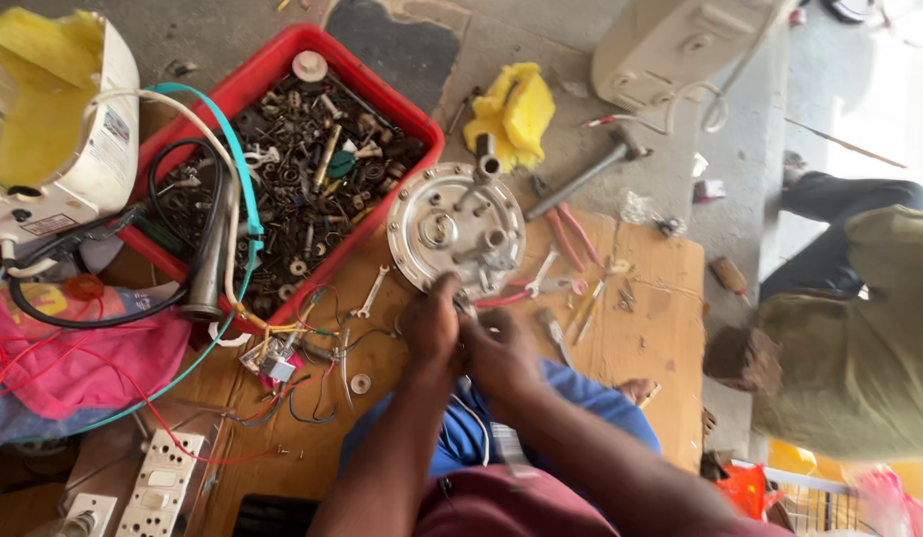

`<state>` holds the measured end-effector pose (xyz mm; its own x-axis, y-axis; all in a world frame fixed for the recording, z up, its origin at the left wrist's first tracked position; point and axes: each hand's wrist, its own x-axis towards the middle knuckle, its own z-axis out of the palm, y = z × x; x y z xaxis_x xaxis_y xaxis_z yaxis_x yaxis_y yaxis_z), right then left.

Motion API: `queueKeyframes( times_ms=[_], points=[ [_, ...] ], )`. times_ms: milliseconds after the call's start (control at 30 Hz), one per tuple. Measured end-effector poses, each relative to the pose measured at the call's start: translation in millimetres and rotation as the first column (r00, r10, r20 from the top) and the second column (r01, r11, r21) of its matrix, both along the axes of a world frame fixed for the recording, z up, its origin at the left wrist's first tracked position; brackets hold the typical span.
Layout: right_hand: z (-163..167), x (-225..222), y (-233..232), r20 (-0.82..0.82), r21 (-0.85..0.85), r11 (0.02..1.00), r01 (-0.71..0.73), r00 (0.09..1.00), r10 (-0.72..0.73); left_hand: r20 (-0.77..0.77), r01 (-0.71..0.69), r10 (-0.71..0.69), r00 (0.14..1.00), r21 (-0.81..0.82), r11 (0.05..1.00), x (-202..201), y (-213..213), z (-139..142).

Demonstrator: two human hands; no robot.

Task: The person sits on the floor and uses a wrench to tighten bolts on a circular metal component. They repeatedly adjust the wrench and rotate the component to access different fasteners.

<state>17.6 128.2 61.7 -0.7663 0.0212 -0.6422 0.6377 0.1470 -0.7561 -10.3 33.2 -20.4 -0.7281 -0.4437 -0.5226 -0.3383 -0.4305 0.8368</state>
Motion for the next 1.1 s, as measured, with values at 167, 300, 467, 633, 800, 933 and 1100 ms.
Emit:
queueKeyframes(
  times_ms=[167, 300, 467, 633, 800, 933, 1100],
  points=[
    [-1.1, 3.5, -7.4, 0.082, -0.230, 0.968, 0.100, 0.993, -0.083, 0.131, 0.032, -0.054, 0.990, 0.164, 0.986, -13.3, -15.5, 9.9],
    [17.7, 15.4, 46.3, -0.101, -0.108, 0.986, -0.124, 0.988, 0.113, 0.075, -0.058, 0.025, 0.997, 0.474, 0.879, -16.1, -15.6, 18.8],
    [42.2, -19.7, 85.6, -0.138, 0.360, 0.842, -0.402, 0.869, 0.474, 0.092, -0.055, 0.017, 0.996, 0.436, 0.898, -15.8, -9.3, 22.0],
    [46.7, -60.1, 76.7, -0.223, 0.584, 0.627, -0.516, 0.641, 0.735, 0.107, -0.107, 0.066, 0.992, 0.442, 0.891, -16.0, -7.4, 27.9],
    [43.4, -80.2, 63.7, -0.253, 0.638, 0.494, -0.590, 0.446, 0.859, 0.084, -0.112, 0.082, 0.993, 0.470, 0.876, -14.0, -10.0, 30.8],
    [49.9, -90.8, 66.7, -0.253, 0.620, 0.499, -0.606, 0.447, 0.858, 0.055, -0.069, 0.049, 0.997, 0.486, 0.871, -11.5, -11.5, 28.7],
    [42.6, -92.7, 63.8, -0.371, 0.679, 0.434, -0.592, 0.233, 0.899, 0.070, -0.037, 0.002, 0.998, 0.509, 0.860, -8.2, -12.6, 25.3]
  ],
)
